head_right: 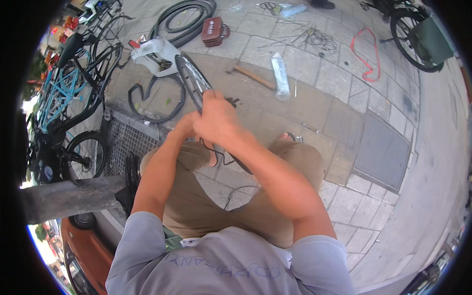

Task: The person uses a cordless drill to tighten spokes on a bicycle wheel. They then remove the tire from the rim and inspect the wheel hub and spokes.

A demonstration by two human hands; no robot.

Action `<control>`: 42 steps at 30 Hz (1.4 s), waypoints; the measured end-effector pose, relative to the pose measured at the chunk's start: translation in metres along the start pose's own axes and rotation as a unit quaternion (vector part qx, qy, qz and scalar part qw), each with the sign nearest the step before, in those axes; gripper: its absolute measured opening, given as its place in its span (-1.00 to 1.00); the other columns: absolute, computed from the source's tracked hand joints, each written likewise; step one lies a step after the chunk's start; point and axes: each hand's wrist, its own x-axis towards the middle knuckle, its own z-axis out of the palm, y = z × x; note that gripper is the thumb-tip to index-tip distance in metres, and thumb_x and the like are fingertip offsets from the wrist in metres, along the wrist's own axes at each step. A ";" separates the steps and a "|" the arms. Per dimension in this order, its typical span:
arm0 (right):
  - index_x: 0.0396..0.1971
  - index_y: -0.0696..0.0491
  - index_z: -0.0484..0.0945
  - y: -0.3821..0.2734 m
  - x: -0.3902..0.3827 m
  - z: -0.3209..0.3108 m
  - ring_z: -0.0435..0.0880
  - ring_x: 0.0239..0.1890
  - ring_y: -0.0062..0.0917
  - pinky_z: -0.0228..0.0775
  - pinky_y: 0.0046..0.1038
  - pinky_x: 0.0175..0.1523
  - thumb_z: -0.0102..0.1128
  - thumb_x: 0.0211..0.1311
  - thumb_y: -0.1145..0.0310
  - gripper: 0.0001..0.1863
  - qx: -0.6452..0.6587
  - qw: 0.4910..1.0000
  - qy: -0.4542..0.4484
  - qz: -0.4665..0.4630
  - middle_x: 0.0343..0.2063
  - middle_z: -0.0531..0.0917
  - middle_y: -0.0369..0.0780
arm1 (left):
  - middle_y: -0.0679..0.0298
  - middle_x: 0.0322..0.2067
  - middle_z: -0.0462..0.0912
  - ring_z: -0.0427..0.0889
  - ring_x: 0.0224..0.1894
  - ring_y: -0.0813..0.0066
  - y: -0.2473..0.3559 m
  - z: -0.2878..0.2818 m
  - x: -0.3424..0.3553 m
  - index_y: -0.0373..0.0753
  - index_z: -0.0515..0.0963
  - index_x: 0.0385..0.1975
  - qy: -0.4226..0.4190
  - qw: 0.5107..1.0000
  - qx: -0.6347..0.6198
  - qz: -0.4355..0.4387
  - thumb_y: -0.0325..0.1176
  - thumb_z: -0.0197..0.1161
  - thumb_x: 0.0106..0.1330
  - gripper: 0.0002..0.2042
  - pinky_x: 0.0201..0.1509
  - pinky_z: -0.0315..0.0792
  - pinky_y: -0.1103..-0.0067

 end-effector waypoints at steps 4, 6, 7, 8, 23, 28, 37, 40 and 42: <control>0.03 0.34 0.48 -0.001 -0.004 -0.019 0.65 0.00 0.16 0.52 -0.02 0.11 0.21 0.25 0.28 -0.52 -0.012 1.000 -0.017 0.006 -0.01 0.59 0.22 | -0.01 -0.15 0.78 0.75 -0.03 -0.03 0.036 -0.023 -0.008 -0.14 0.75 -0.08 -0.036 0.996 -0.016 -0.082 -0.12 0.29 0.29 -0.68 0.07 0.61 0.20; 0.04 0.32 0.50 -0.002 -0.005 -0.017 0.67 -0.02 0.13 0.51 -0.02 0.10 0.21 0.26 0.29 -0.54 -0.018 1.000 -0.019 -0.004 -0.04 0.61 0.21 | 0.02 -0.12 0.79 0.75 -0.02 -0.02 0.031 -0.015 -0.007 -0.16 0.76 -0.11 -0.016 0.996 -0.017 -0.091 -0.09 0.30 0.28 -0.66 0.10 0.61 0.21; 0.04 0.30 0.50 -0.001 -0.005 -0.018 0.67 -0.03 0.12 0.51 -0.03 0.09 0.21 0.26 0.30 -0.55 -0.013 1.000 -0.018 -0.003 -0.06 0.63 0.20 | 0.02 -0.11 0.79 0.76 -0.01 -0.02 0.035 -0.017 -0.006 -0.18 0.76 -0.11 -0.021 0.995 -0.006 -0.097 -0.09 0.29 0.28 -0.65 0.10 0.62 0.21; 0.05 0.29 0.50 -0.001 -0.006 -0.018 0.68 -0.04 0.10 0.51 -0.04 0.08 0.20 0.27 0.30 -0.56 -0.010 1.000 -0.016 -0.001 -0.08 0.64 0.19 | 0.02 -0.10 0.79 0.76 0.00 -0.01 0.038 -0.017 -0.007 -0.19 0.76 -0.11 -0.027 0.995 0.003 -0.101 -0.08 0.28 0.28 -0.64 0.10 0.62 0.21; -0.28 0.24 0.48 0.017 -0.005 -0.009 0.60 -0.39 -0.27 0.47 -0.22 -0.16 0.19 0.22 0.37 -0.78 -0.023 0.997 0.054 -0.042 -0.45 0.61 -0.04 | 0.09 -0.02 0.79 0.76 0.06 0.06 0.049 -0.012 -0.010 -0.16 0.72 0.00 0.002 0.992 -0.009 -0.122 -0.15 0.27 0.27 -0.64 0.07 0.63 0.23; -0.31 0.22 0.45 0.022 -0.002 -0.001 0.51 -0.45 -0.41 0.42 -0.28 -0.24 0.18 0.23 0.38 -0.80 -0.021 0.994 0.058 -0.086 -0.53 0.54 -0.12 | 0.12 -0.05 0.80 0.78 0.03 0.13 0.042 -0.003 -0.005 -0.13 0.73 -0.03 -0.003 0.996 0.057 -0.070 -0.18 0.28 0.27 -0.67 0.03 0.65 0.27; -0.28 0.19 0.48 0.022 0.002 0.002 0.46 -0.45 -0.52 0.41 -0.34 -0.26 0.17 0.24 0.40 -0.83 -0.025 0.996 0.055 -0.067 -0.53 0.51 -0.20 | 0.19 -0.10 0.81 0.80 -0.03 0.21 0.057 -0.002 -0.018 -0.14 0.76 -0.11 0.010 0.994 0.099 -0.055 -0.23 0.38 0.18 -0.71 -0.03 0.66 0.32; -0.28 0.18 0.48 0.022 0.005 0.008 0.46 -0.45 -0.54 0.41 -0.36 -0.26 0.17 0.25 0.40 -0.83 -0.013 0.996 0.048 -0.069 -0.53 0.52 -0.22 | 0.19 -0.11 0.79 0.80 -0.07 0.23 0.046 0.031 -0.013 -0.17 0.75 -0.15 0.101 0.983 0.143 -0.054 -0.27 0.42 0.14 -0.72 -0.07 0.67 0.33; -0.11 0.22 0.48 0.023 0.007 0.004 0.53 -0.31 -0.38 0.43 -0.30 -0.12 0.17 0.24 0.40 -0.72 -0.028 0.998 0.039 -0.046 -0.37 0.57 -0.11 | 0.14 -0.11 0.79 0.81 -0.12 0.18 0.046 0.035 -0.017 -0.19 0.73 -0.18 0.149 0.975 0.165 -0.030 -0.29 0.39 0.16 -0.75 -0.10 0.68 0.30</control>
